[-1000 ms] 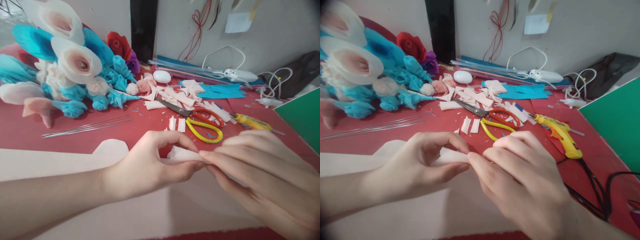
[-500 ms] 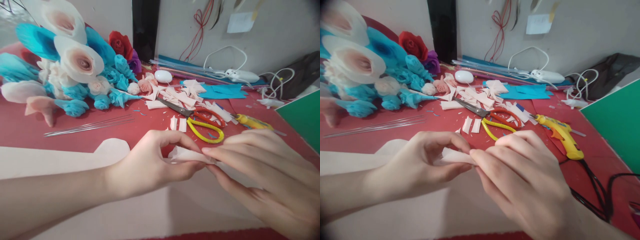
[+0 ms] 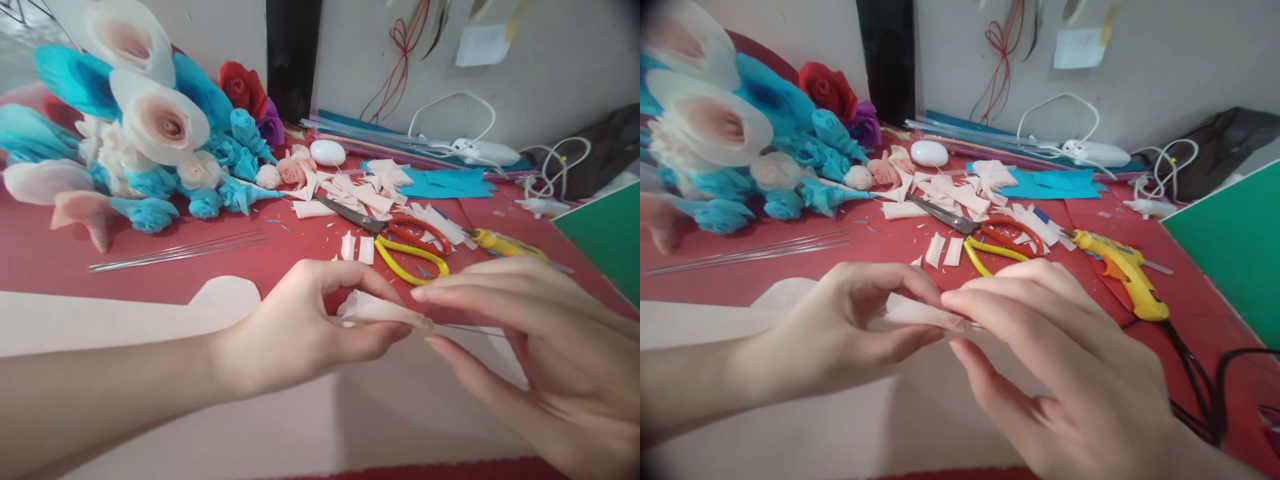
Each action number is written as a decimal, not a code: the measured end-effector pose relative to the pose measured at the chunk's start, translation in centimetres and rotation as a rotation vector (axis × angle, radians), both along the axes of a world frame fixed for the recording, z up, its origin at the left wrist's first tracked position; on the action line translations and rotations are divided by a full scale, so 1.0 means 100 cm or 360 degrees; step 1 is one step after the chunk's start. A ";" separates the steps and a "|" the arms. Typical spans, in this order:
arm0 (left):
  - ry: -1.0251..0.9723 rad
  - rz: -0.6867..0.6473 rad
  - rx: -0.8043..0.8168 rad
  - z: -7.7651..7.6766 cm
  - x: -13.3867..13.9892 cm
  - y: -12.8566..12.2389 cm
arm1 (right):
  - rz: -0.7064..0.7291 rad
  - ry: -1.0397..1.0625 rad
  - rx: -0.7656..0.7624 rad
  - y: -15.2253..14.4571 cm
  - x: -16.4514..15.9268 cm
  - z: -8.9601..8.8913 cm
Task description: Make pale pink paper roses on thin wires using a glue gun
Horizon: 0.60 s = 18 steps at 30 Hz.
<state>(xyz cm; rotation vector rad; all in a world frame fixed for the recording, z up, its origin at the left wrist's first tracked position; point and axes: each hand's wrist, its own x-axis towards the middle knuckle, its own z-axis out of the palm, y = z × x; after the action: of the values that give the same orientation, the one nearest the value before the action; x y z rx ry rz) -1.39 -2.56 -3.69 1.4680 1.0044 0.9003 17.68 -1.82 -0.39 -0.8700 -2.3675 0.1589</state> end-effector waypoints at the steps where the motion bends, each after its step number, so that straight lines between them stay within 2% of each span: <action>1: 0.0012 0.0002 0.0001 0.000 0.000 0.000 | -0.0019 0.0014 -0.0037 -0.001 0.002 -0.002; 6: 0.0100 0.0008 -0.0010 0.002 -0.001 -0.001 | -0.0075 0.0006 -0.0160 -0.005 0.008 -0.005; 10: 0.0083 0.0016 -0.0064 0.003 -0.001 -0.001 | -0.0073 -0.0212 -0.0011 -0.004 0.006 -0.002; 18: 0.0017 0.0044 -0.0182 0.003 0.001 0.001 | 0.0106 -0.0248 0.0256 -0.004 0.015 -0.009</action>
<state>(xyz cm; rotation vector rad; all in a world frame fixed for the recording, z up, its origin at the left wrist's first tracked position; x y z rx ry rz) -1.33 -2.44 -3.42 1.3670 1.0695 0.8416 19.15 -2.24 -1.26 -0.7512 -2.5146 -0.0751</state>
